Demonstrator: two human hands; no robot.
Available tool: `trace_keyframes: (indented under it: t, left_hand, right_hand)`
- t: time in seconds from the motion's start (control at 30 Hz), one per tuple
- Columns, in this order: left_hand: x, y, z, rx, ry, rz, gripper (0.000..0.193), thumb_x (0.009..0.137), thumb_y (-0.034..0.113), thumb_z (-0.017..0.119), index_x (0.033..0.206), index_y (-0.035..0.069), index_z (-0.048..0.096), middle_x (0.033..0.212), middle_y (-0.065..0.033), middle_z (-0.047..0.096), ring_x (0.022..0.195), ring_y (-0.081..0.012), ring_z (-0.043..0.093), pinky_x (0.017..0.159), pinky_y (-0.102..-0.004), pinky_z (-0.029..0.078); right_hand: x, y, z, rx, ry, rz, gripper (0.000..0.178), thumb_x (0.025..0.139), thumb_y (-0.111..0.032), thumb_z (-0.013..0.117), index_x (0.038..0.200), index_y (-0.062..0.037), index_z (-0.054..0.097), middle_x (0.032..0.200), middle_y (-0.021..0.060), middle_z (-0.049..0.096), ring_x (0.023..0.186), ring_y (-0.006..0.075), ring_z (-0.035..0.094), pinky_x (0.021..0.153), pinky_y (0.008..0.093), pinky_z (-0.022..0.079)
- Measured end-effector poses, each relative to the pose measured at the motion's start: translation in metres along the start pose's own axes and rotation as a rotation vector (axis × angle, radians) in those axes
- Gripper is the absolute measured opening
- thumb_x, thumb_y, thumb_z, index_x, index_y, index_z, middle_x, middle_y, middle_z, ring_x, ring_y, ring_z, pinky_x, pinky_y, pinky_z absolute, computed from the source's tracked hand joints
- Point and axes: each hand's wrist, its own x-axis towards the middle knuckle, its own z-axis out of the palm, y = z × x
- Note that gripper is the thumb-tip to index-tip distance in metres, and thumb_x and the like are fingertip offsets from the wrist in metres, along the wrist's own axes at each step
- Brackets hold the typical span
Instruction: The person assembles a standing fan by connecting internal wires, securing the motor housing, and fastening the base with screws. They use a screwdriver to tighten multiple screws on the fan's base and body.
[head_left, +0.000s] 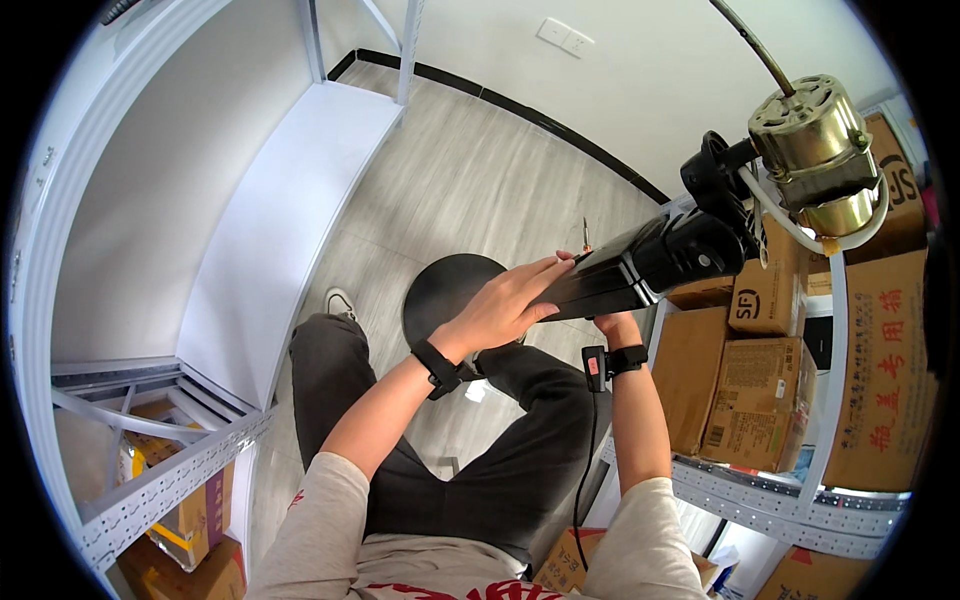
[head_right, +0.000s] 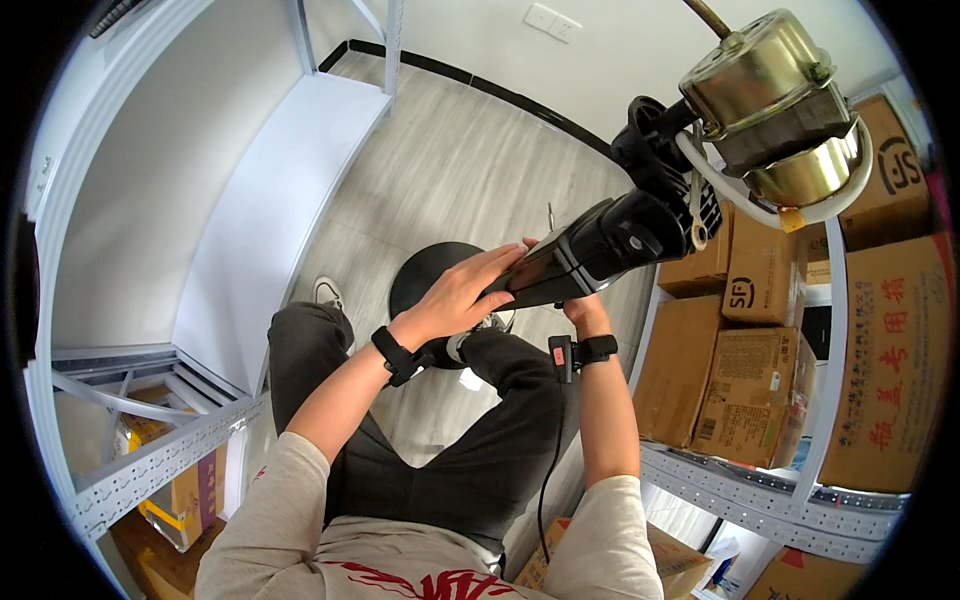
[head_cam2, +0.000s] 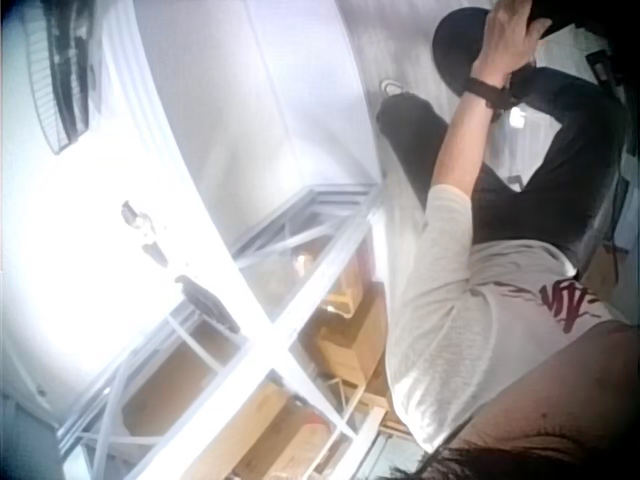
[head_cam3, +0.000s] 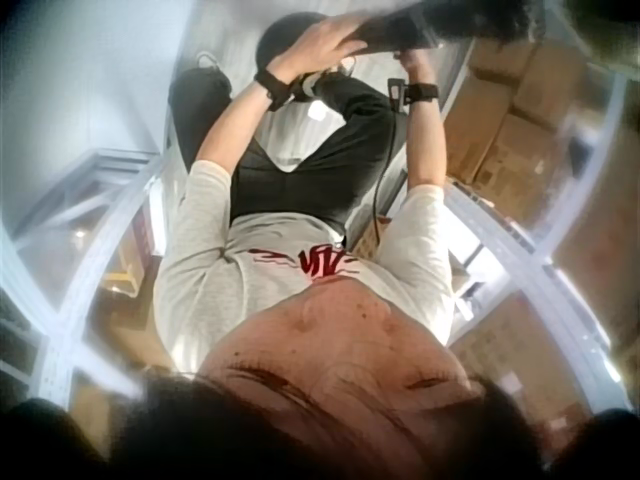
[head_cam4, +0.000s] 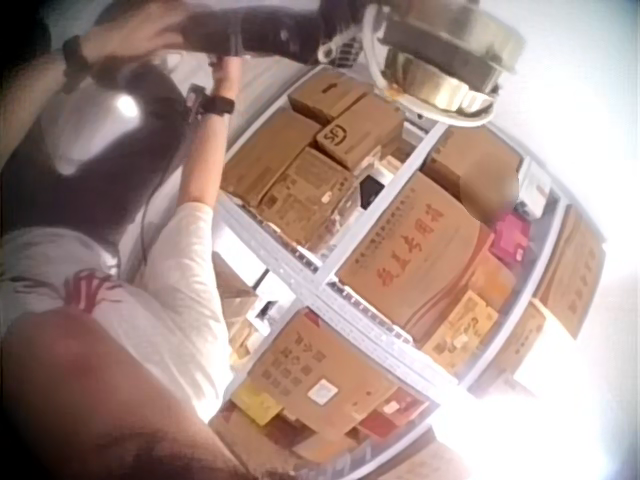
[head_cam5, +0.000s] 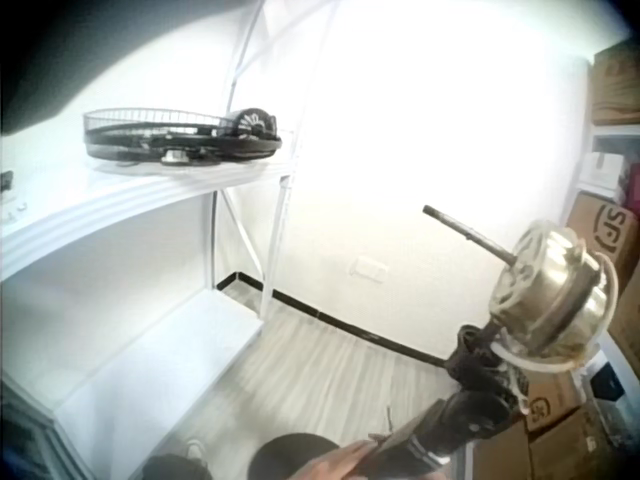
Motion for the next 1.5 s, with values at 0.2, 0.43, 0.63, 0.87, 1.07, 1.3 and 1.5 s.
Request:
trace_keyframes:
  t: [0.2, 0.43, 0.63, 0.87, 1.07, 1.3, 1.5]
  left_hand:
    - [-0.003, -0.018, 0.014, -0.211, 0.040, -0.047, 0.061, 0.089, 0.010, 0.069, 0.146, 0.008, 0.048, 0.142, -0.0132, 0.049, 0.130, -0.0314, 0.049, 0.108, -0.0399, 0.042]
    - [0.002, -0.018, 0.010, -0.343, -0.002, -0.041, 0.056, 0.091, 0.011, 0.068, 0.143, 0.005, 0.050, 0.143, -0.0137, 0.048, 0.131, -0.0305, 0.048, 0.109, -0.0403, 0.041]
    - [0.001, -0.016, 0.007, -0.363, 0.003, -0.071, 0.057, 0.090, 0.014, 0.069, 0.143, 0.004, 0.050, 0.144, -0.0143, 0.049, 0.133, -0.0305, 0.049, 0.111, -0.0403, 0.040]
    - [-0.001, -0.020, 0.012, -0.308, 0.003, -0.135, 0.060, 0.090, 0.017, 0.069, 0.146, 0.004, 0.048, 0.152, -0.0134, 0.045, 0.137, -0.0309, 0.046, 0.113, -0.0405, 0.038]
    - [-0.009, -0.023, 0.028, -0.467, 0.056, -0.212, 0.057, 0.095, 0.017, 0.063, 0.149, 0.011, 0.045, 0.159, -0.0117, 0.036, 0.144, -0.0304, 0.040, 0.115, -0.0403, 0.036]
    - [-0.009, -0.015, 0.026, -0.408, 0.046, -0.179, 0.056, 0.096, 0.015, 0.062, 0.150, 0.013, 0.045, 0.157, -0.0090, 0.041, 0.146, -0.0295, 0.037, 0.116, -0.0395, 0.036]
    - [-0.006, -0.017, 0.019, -0.435, 0.041, -0.158, 0.058, 0.092, 0.012, 0.068, 0.146, 0.010, 0.049, 0.153, -0.0101, 0.046, 0.144, -0.0287, 0.040, 0.114, -0.0390, 0.038]
  right_hand:
    - [0.003, 0.023, -0.016, -0.013, 0.187, 0.085, 0.037, 0.101, -0.034, 0.052, 0.127, -0.0108, 0.064, 0.091, 0.0005, 0.067, 0.062, 0.0117, 0.055, 0.046, 0.0273, 0.036]
    - [-0.001, 0.021, -0.009, 0.048, 0.202, 0.159, 0.035, 0.102, -0.037, 0.051, 0.125, -0.0144, 0.064, 0.091, 0.0002, 0.066, 0.061, 0.0122, 0.052, 0.049, 0.0262, 0.034]
    - [0.005, 0.025, -0.011, 0.107, 0.188, 0.208, 0.035, 0.102, -0.038, 0.049, 0.127, -0.0175, 0.065, 0.085, -0.0012, 0.067, 0.051, 0.0101, 0.049, 0.039, 0.0239, 0.030]
    - [0.007, 0.035, -0.022, 0.183, 0.161, 0.151, 0.039, 0.103, -0.034, 0.049, 0.133, -0.0137, 0.061, 0.108, 0.0040, 0.070, 0.078, 0.0153, 0.064, 0.060, 0.0292, 0.051]
    - [0.004, 0.034, -0.017, 0.227, 0.151, 0.119, 0.041, 0.104, -0.032, 0.049, 0.136, -0.0081, 0.057, 0.136, 0.0104, 0.061, 0.122, 0.0235, 0.059, 0.105, 0.0378, 0.049]
    - [0.009, 0.051, -0.042, 0.516, -0.082, 0.055, 0.045, 0.104, -0.032, 0.049, 0.140, -0.0047, 0.052, 0.139, 0.0131, 0.057, 0.124, 0.0265, 0.058, 0.108, 0.0408, 0.047]
    - [0.013, 0.060, -0.042, 0.476, -0.079, -0.018, 0.047, 0.105, -0.032, 0.049, 0.142, -0.0041, 0.049, 0.142, 0.0146, 0.055, 0.127, 0.0269, 0.056, 0.110, 0.0403, 0.047]
